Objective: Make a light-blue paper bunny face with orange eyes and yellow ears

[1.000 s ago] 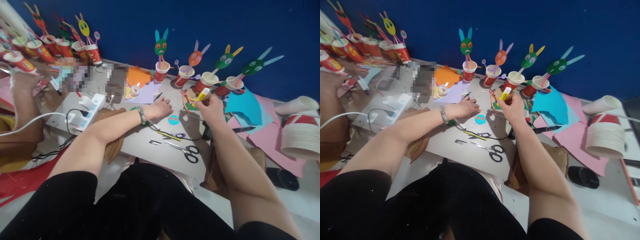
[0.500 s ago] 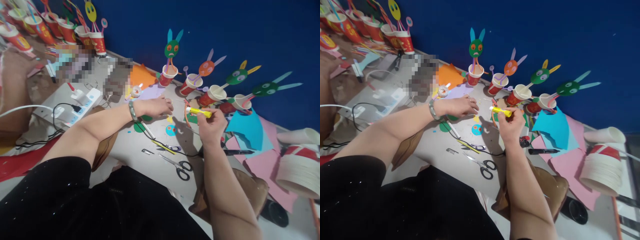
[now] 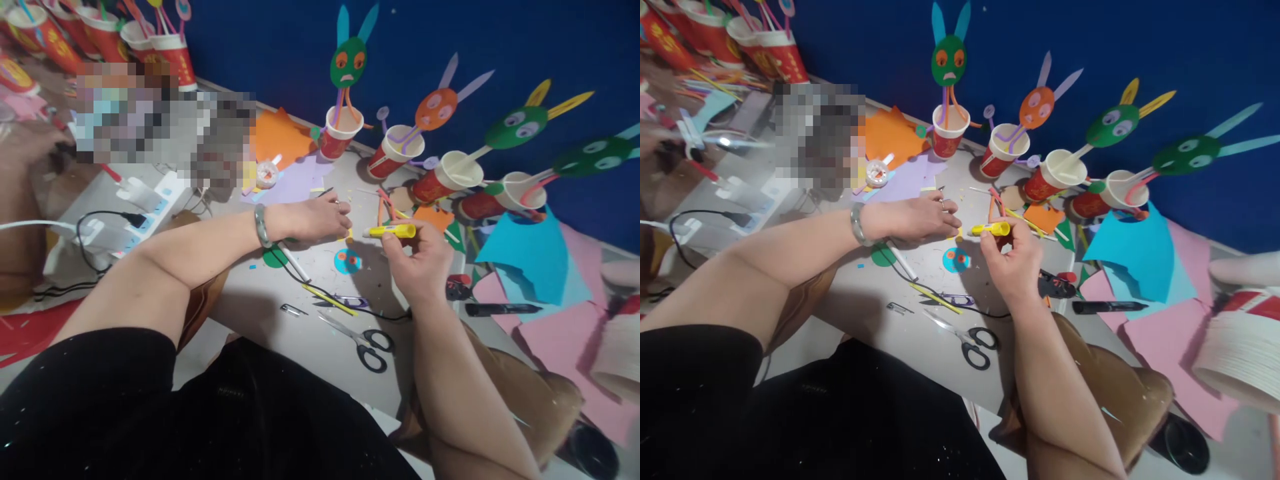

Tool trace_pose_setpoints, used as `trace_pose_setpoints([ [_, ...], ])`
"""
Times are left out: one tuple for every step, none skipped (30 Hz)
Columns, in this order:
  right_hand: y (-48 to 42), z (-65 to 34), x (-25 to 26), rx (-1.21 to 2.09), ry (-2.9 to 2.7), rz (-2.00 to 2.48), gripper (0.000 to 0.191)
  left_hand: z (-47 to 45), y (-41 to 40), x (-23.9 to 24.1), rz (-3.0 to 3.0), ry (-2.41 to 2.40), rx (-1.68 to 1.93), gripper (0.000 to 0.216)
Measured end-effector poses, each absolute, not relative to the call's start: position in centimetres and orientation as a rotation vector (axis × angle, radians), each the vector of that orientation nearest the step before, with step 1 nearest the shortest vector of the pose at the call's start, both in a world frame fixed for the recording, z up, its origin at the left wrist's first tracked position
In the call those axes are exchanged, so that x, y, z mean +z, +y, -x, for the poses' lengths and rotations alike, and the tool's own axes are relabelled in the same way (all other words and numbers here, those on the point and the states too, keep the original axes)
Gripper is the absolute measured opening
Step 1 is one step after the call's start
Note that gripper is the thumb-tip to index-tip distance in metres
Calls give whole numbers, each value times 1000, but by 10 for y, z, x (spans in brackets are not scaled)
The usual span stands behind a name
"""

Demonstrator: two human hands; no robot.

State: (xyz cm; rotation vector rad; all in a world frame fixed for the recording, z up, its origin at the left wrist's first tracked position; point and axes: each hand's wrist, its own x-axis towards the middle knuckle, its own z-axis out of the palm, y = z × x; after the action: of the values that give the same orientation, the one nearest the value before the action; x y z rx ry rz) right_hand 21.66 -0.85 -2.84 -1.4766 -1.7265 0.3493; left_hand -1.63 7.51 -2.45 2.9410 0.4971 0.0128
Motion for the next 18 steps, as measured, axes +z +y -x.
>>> trace_pose_setpoints([
  [-8,-217,-28,351,-1742,1481,17,16,76,-24,-2957,513,-28,32],
  [-7,-217,-28,359,-1752,1490,18,16,76,-24,-2975,531,-74,35],
  [-7,-217,-28,367,-1759,1500,18,16,77,-24,-2989,550,-111,38],
  [-6,-216,-28,375,-1764,1511,19,16,77,-24,-2995,567,-128,42],
  [-6,-215,-28,377,-1766,1522,20,16,78,-24,-2996,574,-136,44],
  [-5,-214,-28,375,-1765,1534,21,17,78,-24,-2991,582,-126,43],
  [-4,-213,-28,373,-1760,1547,22,17,77,-24,-2986,592,-101,41],
  [-4,-212,-29,375,-1752,1556,22,18,77,-24,-2980,595,-81,40],
  [-4,-212,-29,380,-1741,1563,22,19,76,-23,-2975,600,-69,40],
  [-3,-211,-30,388,-1730,1568,21,19,76,-22,-2971,605,-65,42],
  [-3,-211,-31,396,-1720,1572,19,20,75,-21,-2967,606,-71,46],
  [-3,-211,-31,402,-1712,1573,18,21,74,-19,-2964,608,-82,51],
  [-2,-212,-32,400,-1701,1569,16,22,74,-16,-2961,607,-91,54],
  [-2,-213,-32,397,-1686,1561,15,23,73,-13,-2958,604,-97,55],
  [-1,-214,-32,401,-1669,1550,14,24,73,-10,-2956,595,-102,53],
  [-1,-215,-32,415,-1648,1536,14,25,72,-7,-2957,585,-107,50],
  [0,-216,-31,435,-1625,1525,13,26,71,-5,-2958,574,-117,46],
  [0,-217,-31,462,-1609,1519,12,26,71,-3,-2959,557,-139,43],
])
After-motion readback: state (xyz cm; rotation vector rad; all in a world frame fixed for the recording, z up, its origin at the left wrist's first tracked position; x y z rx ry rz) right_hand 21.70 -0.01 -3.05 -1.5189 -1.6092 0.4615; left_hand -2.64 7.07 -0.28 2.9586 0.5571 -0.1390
